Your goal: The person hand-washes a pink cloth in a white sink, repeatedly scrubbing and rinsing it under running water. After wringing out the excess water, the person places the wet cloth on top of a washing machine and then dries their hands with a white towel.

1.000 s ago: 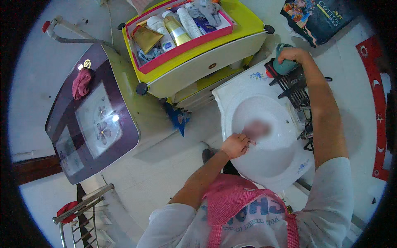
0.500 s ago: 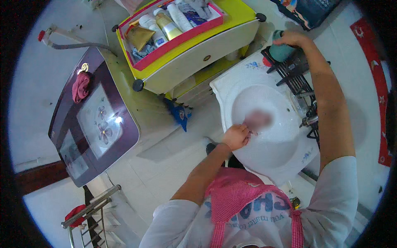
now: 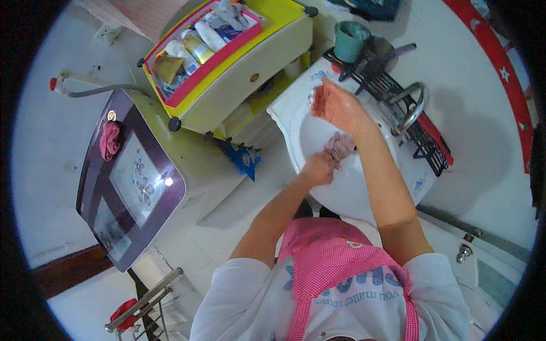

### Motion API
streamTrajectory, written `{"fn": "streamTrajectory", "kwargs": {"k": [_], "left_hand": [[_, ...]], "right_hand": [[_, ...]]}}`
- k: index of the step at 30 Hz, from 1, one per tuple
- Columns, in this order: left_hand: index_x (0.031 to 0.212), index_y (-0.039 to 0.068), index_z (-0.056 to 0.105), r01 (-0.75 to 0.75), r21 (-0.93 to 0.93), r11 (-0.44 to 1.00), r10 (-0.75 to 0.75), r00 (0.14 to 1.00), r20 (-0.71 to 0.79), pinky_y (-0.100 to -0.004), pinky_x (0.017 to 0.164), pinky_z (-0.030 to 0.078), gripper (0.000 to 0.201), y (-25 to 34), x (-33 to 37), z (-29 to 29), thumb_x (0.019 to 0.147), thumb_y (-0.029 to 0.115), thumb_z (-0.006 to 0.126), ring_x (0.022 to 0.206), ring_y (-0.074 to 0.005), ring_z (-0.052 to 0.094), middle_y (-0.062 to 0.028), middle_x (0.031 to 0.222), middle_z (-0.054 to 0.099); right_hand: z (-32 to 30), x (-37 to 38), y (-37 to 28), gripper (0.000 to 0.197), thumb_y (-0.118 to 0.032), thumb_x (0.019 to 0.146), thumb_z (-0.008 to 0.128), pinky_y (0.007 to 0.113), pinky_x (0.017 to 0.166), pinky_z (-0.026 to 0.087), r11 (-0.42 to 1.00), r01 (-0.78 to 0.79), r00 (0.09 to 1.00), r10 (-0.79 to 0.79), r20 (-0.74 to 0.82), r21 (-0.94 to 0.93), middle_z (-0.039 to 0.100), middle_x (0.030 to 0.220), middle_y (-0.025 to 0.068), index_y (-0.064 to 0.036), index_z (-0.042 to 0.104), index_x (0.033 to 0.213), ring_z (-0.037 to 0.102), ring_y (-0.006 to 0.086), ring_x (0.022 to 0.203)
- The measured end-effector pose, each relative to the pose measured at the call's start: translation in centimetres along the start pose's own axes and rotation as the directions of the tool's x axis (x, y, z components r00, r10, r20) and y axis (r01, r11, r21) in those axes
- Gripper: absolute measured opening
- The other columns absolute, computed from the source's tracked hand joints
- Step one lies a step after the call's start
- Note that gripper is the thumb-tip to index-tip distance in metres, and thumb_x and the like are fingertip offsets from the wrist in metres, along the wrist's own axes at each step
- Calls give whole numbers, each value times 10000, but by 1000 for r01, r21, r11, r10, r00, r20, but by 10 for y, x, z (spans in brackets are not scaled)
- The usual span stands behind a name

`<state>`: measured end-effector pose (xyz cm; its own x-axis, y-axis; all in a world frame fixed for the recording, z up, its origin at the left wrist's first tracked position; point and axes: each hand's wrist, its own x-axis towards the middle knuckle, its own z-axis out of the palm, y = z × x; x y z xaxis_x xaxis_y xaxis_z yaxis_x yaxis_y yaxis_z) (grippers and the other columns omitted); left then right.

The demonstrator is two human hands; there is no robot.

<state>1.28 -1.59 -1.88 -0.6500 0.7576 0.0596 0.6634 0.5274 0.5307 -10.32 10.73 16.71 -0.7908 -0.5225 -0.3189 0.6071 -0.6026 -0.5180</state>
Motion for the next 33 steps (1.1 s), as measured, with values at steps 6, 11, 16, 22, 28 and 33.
{"fn": "streamTrajectory", "kwargs": {"k": [6, 11, 16, 22, 28, 33], "left_hand": [[890, 99, 654, 194, -4, 981, -194, 980, 46, -401, 790, 471, 252, 15, 13, 2, 685, 244, 672, 949, -276, 580, -119, 992, 591], [1023, 135, 648, 71, 67, 995, -77, 993, 91, -403, 875, 434, 296, 32, 3, -14, 739, 215, 630, 1057, -274, 515, -81, 1041, 548], [1146, 102, 587, -57, 146, 988, 55, 998, 18, -422, 976, 384, 381, 42, -26, -29, 789, 235, 597, 1149, -296, 452, -113, 1199, 507], [1126, 44, 577, -80, 146, 986, 67, 993, 94, -421, 995, 378, 372, 37, -22, -22, 801, 223, 568, 1186, -304, 453, -130, 1245, 506], [1082, 52, 601, -79, 156, 985, 75, 997, 28, -424, 936, 435, 356, 34, -25, -18, 758, 201, 584, 1152, -293, 485, -114, 1210, 538], [1052, 43, 618, -82, 101, 992, 78, 996, 34, -422, 926, 439, 351, 35, -21, -21, 744, 211, 597, 1142, -287, 494, -111, 1175, 563]], "right_hand": [[-156, -64, 83, 273, -296, 888, 587, 385, 735, 531, 987, 111, 827, -27, -562, 115, 604, 799, 92, -24, 568, 874, 605, 235, 768], [-206, -70, 124, 243, -186, 887, 559, 374, 735, 500, 955, -12, 731, -193, -655, -296, 619, 880, 85, 4, 563, 1037, 612, 224, 839], [-188, -57, 185, 355, -44, 811, 518, 385, 821, 480, -170, -205, 860, -502, -94, -964, 529, 1142, 145, -10, 517, 1164, 561, 308, 1009], [-170, -87, 173, 241, -73, 755, 536, 409, 879, 460, -220, -172, 904, -422, -66, -960, 528, 1087, 132, 25, 578, 970, 496, 318, 1065], [-191, -82, 126, 259, -228, 794, 604, 464, 835, 454, -75, -443, 679, -679, -279, -893, 566, 1005, 143, -75, 623, 1001, 532, 337, 997], [-230, -46, 143, 397, -304, 754, 664, 442, 803, 469, 90, -474, 627, -664, -408, -876, 563, 1005, 158, -100, 574, 1082, 549, 340, 950]]}}
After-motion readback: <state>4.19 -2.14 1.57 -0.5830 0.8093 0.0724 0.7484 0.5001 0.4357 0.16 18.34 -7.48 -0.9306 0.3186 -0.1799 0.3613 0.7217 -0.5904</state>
